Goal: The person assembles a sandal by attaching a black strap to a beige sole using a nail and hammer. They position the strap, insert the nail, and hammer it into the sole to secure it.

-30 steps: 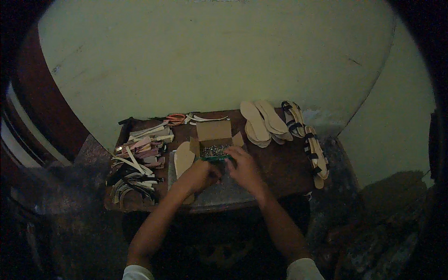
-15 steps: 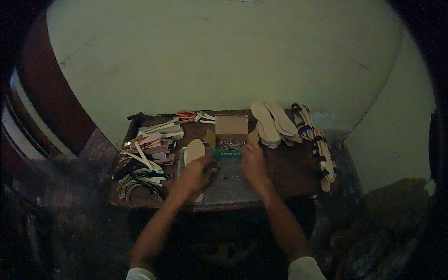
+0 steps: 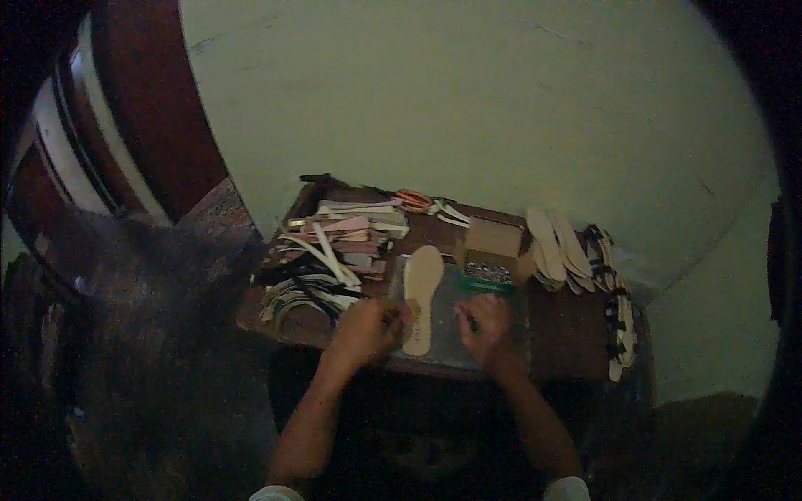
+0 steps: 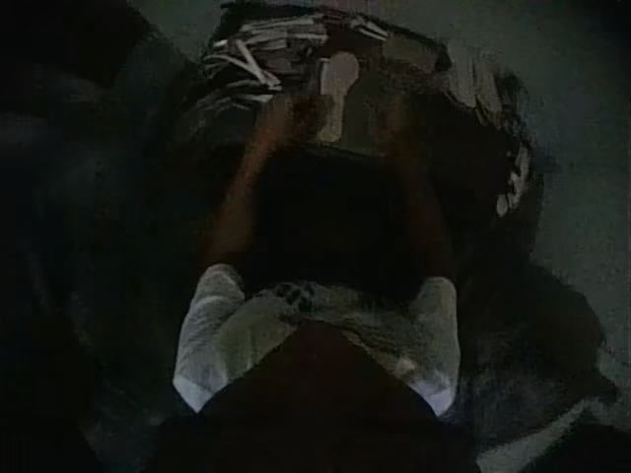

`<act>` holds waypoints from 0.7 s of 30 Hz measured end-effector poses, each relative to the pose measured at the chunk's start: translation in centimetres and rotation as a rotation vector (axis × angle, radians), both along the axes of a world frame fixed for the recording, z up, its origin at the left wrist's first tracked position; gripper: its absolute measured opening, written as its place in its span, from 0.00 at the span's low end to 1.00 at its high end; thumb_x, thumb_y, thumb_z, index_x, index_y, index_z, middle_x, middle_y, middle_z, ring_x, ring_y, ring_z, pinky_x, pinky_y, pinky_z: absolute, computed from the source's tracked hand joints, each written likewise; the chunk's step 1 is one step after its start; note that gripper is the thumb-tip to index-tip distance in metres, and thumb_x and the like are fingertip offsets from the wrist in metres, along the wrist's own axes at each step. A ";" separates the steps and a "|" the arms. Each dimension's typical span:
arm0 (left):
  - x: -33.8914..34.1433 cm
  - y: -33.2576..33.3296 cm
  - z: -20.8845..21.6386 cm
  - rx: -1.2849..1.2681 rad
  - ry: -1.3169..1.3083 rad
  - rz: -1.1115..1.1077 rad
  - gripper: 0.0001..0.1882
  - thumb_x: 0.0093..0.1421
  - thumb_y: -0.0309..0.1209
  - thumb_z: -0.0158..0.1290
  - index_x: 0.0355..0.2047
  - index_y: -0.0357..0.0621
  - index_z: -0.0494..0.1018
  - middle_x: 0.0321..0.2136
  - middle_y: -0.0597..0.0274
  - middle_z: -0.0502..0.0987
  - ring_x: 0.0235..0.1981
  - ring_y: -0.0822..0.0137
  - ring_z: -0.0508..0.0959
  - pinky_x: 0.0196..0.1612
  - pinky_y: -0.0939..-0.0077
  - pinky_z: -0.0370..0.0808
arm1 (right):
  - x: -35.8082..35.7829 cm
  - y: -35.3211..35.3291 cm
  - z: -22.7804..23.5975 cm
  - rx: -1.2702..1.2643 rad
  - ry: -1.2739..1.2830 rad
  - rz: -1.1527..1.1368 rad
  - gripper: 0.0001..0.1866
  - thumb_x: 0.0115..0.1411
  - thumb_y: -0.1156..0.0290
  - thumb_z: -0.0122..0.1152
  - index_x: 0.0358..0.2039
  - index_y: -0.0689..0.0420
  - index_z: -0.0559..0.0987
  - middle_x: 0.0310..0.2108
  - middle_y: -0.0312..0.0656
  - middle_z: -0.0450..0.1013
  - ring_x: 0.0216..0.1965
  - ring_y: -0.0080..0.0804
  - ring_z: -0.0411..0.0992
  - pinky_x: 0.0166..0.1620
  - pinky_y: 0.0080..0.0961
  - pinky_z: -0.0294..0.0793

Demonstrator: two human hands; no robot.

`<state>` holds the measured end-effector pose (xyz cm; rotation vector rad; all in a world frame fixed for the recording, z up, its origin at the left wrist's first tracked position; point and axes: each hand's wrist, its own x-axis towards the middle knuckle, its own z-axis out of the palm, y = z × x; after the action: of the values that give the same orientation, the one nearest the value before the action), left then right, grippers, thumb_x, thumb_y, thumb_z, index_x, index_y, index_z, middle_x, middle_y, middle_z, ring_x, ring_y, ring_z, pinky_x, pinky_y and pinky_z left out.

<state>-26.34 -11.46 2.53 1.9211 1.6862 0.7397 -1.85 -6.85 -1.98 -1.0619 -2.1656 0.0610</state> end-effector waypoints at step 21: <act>-12.9 1.6 -4.0 0.331 -0.245 0.774 0.12 0.58 0.35 0.59 0.33 0.37 0.77 0.32 0.48 0.80 0.36 0.50 0.79 0.40 0.61 0.74 | -18.3 0.0 0.9 -0.556 0.083 0.054 0.10 0.59 0.72 0.57 0.40 0.63 0.78 0.33 0.54 0.78 0.35 0.52 0.77 0.40 0.40 0.76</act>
<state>-39.21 -9.89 -1.50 1.2316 2.2451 1.5467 -20.17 -6.84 -1.06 -1.2696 -2.1501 0.7542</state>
